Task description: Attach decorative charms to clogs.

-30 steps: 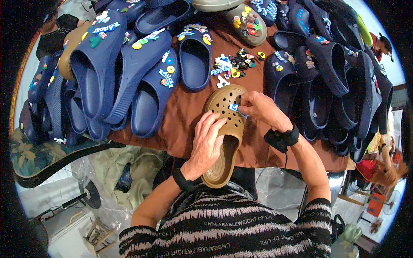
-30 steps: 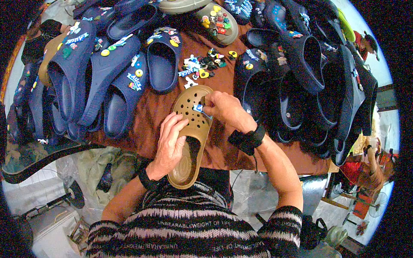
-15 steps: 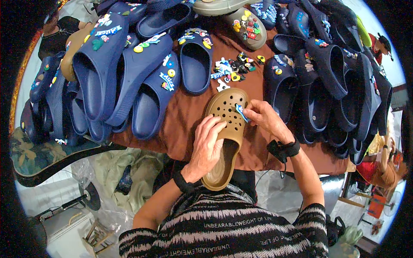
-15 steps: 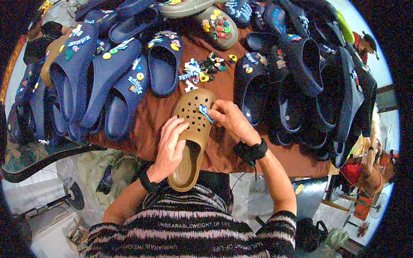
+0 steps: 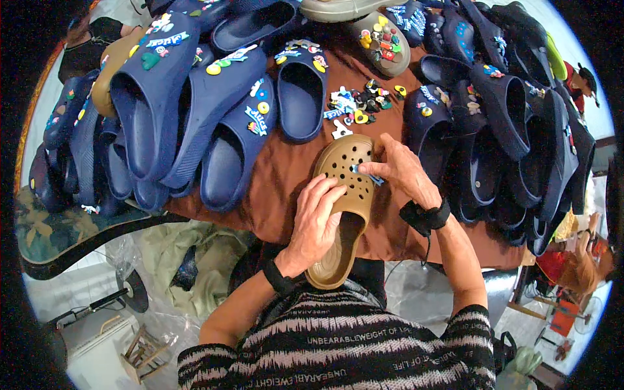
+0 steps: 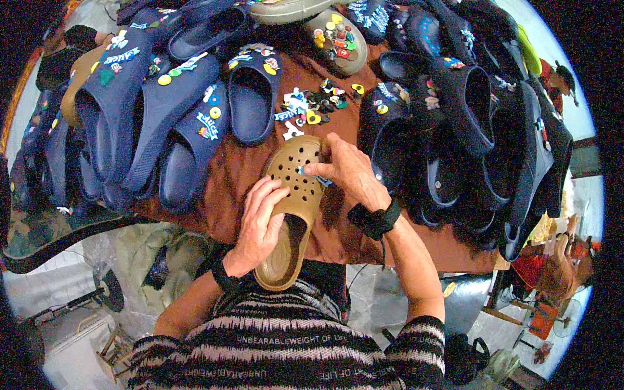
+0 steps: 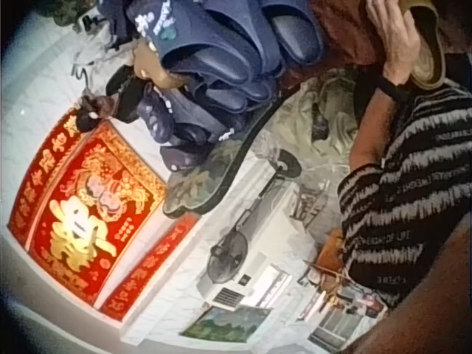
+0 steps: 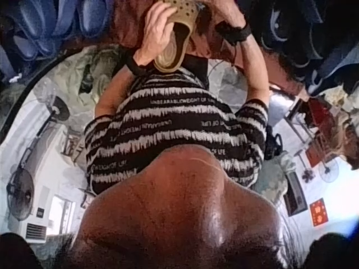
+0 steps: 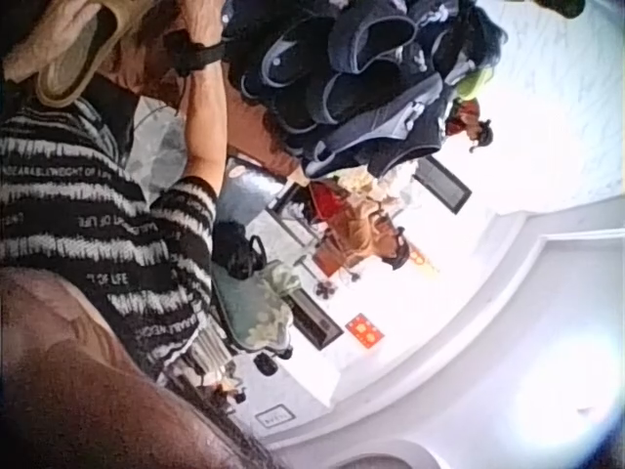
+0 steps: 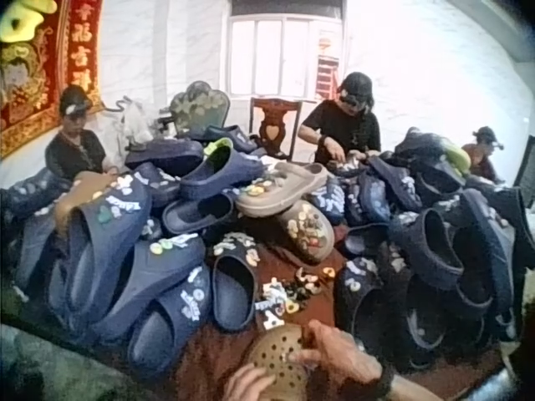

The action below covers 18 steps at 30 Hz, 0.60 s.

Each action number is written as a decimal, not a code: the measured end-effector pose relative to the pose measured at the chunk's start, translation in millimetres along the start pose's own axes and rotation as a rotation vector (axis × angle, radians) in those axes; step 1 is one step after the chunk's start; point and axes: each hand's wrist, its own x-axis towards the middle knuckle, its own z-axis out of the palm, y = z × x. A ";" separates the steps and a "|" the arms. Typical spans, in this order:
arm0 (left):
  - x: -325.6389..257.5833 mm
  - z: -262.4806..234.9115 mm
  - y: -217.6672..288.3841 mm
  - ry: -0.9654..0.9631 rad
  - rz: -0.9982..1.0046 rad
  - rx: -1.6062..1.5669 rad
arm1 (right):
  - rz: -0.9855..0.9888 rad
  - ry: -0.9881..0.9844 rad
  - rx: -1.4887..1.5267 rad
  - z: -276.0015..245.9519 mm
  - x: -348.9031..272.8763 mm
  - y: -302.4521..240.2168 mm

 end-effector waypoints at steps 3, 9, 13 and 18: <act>0.7 -0.9 0.3 -0.005 -0.005 -0.006 | -0.032 0.032 -0.034 1.9 -0.9 5.0; -1.8 1.1 -3.5 0.014 0.006 -0.007 | -0.180 0.018 0.074 -7.5 41.2 14.4; -0.6 0.8 -1.2 0.007 -0.013 -0.003 | -0.335 0.171 -0.091 10.0 93.5 27.3; -0.1 0.9 2.2 0.006 -0.019 -0.022 | -0.389 0.181 -0.278 19.0 140.0 23.4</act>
